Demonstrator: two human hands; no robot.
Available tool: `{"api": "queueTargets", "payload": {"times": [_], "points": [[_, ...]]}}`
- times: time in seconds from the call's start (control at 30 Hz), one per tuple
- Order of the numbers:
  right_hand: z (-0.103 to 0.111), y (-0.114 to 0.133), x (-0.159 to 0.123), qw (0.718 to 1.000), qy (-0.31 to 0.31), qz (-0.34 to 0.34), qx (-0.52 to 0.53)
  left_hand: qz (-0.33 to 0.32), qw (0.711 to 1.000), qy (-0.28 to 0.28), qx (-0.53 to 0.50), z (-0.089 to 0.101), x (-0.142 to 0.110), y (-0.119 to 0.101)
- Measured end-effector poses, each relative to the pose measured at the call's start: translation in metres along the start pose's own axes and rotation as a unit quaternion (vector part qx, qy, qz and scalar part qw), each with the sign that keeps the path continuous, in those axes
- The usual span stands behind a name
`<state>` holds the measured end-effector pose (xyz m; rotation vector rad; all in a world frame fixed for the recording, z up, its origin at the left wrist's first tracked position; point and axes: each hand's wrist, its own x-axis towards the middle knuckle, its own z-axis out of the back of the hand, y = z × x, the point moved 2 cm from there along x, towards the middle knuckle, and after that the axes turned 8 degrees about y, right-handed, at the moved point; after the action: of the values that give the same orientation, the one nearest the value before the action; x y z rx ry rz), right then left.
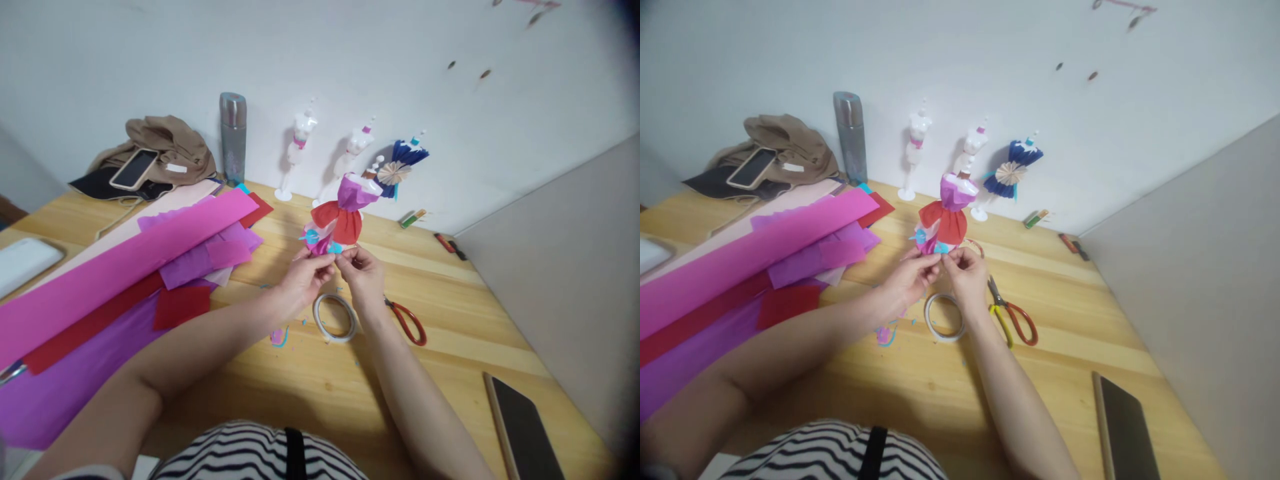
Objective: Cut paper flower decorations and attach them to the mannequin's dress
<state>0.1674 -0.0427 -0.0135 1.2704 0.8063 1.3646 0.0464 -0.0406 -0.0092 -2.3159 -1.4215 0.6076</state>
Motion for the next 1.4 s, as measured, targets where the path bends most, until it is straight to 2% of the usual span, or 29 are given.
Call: {"api": "queueTargets", "payload": {"times": [0.4,1.4], "points": [[-0.0013,0.0016,-0.0020,1.000,0.009,-0.003,0.005,-0.016,0.999,-0.034,0.003,0.0023,0.0022,-0.0016],[-0.0036,0.0065,-0.0076,0.999,-0.015,0.001,0.032,-0.002,0.999,-0.020,-0.036,0.0027,0.0039,-0.0017]]}}
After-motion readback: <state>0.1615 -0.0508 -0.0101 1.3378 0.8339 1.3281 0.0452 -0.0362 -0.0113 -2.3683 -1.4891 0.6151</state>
